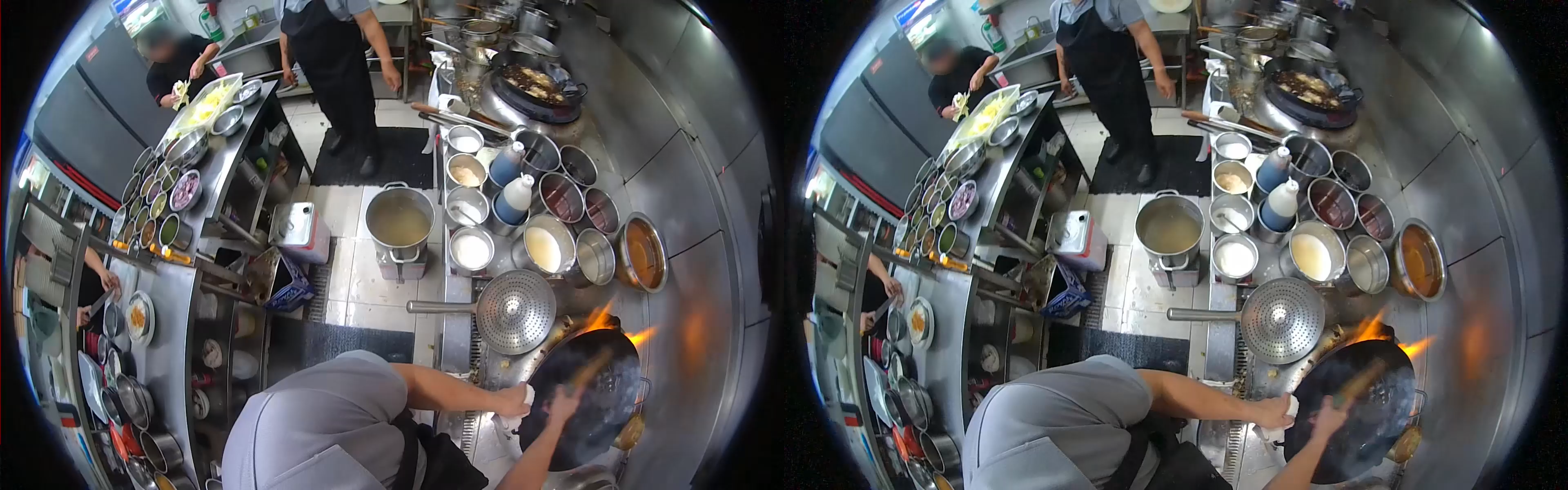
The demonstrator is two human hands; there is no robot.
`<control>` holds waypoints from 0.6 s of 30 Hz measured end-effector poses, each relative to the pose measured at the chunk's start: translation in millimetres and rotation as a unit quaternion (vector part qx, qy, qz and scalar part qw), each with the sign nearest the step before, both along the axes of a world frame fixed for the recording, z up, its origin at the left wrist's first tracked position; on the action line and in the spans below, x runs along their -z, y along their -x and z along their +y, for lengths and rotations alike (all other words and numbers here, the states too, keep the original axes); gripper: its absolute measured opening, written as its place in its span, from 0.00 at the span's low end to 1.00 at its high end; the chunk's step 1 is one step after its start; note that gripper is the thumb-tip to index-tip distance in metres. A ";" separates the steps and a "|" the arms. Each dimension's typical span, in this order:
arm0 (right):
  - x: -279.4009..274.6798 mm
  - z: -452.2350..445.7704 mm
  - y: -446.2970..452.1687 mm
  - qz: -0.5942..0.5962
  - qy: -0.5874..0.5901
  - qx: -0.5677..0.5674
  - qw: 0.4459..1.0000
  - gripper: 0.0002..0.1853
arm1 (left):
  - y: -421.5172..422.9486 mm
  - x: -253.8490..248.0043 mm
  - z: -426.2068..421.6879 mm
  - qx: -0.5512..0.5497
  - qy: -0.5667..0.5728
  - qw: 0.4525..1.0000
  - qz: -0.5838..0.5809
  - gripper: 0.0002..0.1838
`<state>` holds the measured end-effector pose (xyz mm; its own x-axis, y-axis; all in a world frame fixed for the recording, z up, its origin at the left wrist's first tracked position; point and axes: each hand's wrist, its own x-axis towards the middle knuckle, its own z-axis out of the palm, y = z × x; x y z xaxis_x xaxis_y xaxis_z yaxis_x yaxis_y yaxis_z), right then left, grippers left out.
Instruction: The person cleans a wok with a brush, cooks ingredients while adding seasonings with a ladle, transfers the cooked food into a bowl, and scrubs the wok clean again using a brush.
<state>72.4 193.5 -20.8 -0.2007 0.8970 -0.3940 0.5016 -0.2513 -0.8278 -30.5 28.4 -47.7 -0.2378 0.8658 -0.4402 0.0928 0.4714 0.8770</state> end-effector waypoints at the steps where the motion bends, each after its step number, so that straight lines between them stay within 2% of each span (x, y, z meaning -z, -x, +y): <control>1: -28.3 -31.7 14.7 -0.005 -0.007 -0.065 0.998 0.40 | 2.4 -3.7 -0.2 0.003 0.001 1.000 -0.002 0.40; 3: -82.0 -45.0 -30.2 0.132 0.179 -0.194 0.956 0.42 | 5.8 0.0 1.4 -0.011 0.000 1.000 -0.016 0.39; 5: -122.3 -21.1 -109.5 -0.031 0.313 -0.265 0.911 0.41 | 13.3 -3.9 -4.2 -0.014 0.000 1.000 -0.023 0.40; 6: -133.3 -14.7 -152.5 -0.143 0.265 -0.237 0.924 0.30 | 25.2 -10.2 -10.4 -0.016 -0.003 1.000 -0.021 0.40; 7: -140.4 -6.5 -186.4 -0.229 0.216 -0.206 0.927 0.30 | 33.2 -12.5 -14.0 -0.022 -0.006 1.000 -0.019 0.40; 8: -147.2 -3.1 -192.5 -0.266 0.158 -0.180 0.934 0.30 | 37.2 9.3 -14.5 -0.070 -0.037 0.997 -0.018 0.40; 9: -151.9 -1.8 -188.3 -0.286 0.107 -0.162 0.938 0.30 | 53.5 -4.4 -27.1 -0.073 -0.048 0.996 -0.001 0.39; 11: -142.7 -7.6 -157.8 -0.275 0.010 -0.146 0.950 0.30 | 100.3 -26.8 -68.9 -0.076 -0.061 0.995 0.031 0.40; 13: -128.1 -28.2 -112.4 -0.241 -0.048 -0.143 0.959 0.30 | 128.2 -7.2 -96.6 -0.106 -0.087 0.987 0.083 0.40; 16: -100.1 -72.5 -59.5 -0.195 -0.074 -0.155 0.966 0.30 | 165.2 34.5 -124.9 -0.048 -0.050 0.988 0.135 0.43; 18: -82.7 -104.9 -32.1 -0.173 -0.066 -0.172 0.967 0.30 | 179.0 46.0 -137.6 0.012 -0.035 0.993 0.108 0.45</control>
